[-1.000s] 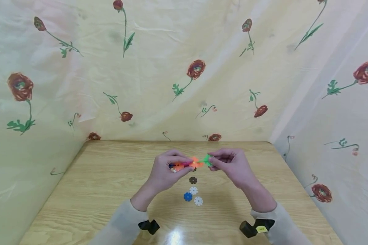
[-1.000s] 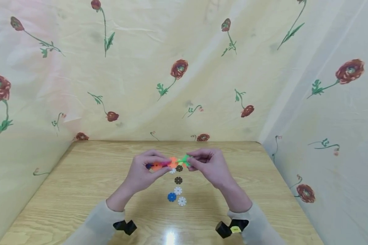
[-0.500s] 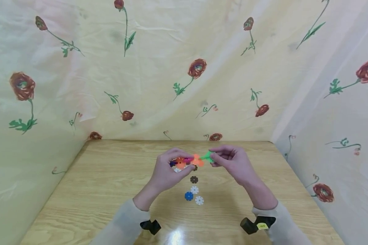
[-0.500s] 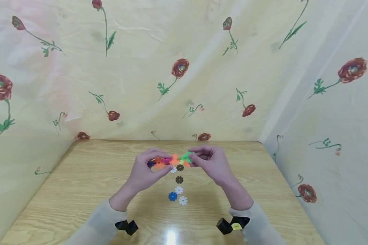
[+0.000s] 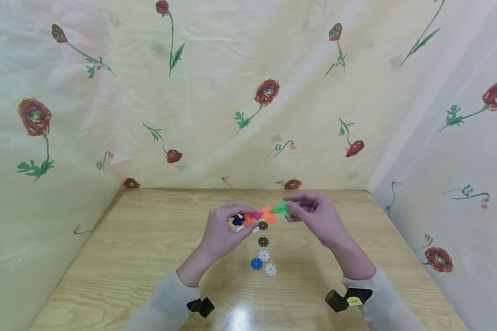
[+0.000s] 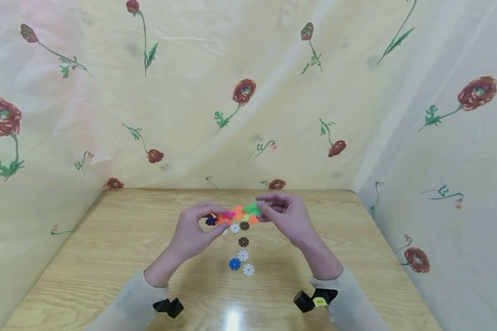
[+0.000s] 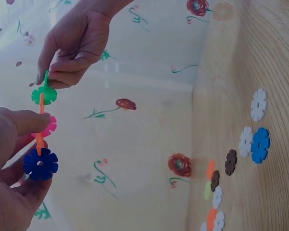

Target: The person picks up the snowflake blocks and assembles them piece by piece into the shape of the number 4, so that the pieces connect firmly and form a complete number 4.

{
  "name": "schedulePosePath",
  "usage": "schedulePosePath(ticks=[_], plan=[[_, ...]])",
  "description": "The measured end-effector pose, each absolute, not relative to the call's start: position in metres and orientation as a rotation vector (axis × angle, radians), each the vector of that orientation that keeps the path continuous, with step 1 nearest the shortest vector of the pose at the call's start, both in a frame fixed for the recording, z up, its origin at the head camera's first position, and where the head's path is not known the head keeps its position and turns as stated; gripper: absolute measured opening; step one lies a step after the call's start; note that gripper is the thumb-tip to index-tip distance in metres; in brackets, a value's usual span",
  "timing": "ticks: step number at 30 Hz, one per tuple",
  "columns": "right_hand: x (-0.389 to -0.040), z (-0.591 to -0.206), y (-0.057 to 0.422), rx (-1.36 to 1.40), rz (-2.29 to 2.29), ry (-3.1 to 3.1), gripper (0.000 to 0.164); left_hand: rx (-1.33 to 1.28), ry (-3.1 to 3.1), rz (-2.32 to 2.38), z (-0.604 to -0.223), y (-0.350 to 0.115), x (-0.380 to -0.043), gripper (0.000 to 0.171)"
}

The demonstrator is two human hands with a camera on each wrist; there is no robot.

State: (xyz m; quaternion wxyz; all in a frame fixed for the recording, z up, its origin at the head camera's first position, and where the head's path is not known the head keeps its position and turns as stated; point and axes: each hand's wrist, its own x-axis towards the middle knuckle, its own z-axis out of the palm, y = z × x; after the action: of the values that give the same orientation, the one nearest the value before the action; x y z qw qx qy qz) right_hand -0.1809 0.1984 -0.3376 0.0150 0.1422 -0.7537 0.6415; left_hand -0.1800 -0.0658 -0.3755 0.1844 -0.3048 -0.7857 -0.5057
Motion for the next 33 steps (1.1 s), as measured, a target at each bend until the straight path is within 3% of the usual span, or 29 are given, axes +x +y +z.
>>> schedulePosePath(ticks=[10,20,26,33], plan=[[-0.186,-0.353,0.202,0.546,1.938,-2.285,0.03,-0.739,-2.311,-1.681,-0.376,-0.069,-0.183,0.022],[-0.196,-0.401,0.194,0.744,1.349,-2.786,0.014,-0.738,-2.3,-1.703,-0.376,-0.07,-0.185,0.025],[-0.199,-0.429,0.184,0.924,1.097,-2.908,0.016,-0.734,-2.31,-1.694,-0.375,-0.071,-0.185,0.025],[-0.198,-0.459,0.18,0.949,0.955,-2.994,0.02,-0.773,-2.322,-1.711,-0.378,-0.071,-0.185,0.025]])
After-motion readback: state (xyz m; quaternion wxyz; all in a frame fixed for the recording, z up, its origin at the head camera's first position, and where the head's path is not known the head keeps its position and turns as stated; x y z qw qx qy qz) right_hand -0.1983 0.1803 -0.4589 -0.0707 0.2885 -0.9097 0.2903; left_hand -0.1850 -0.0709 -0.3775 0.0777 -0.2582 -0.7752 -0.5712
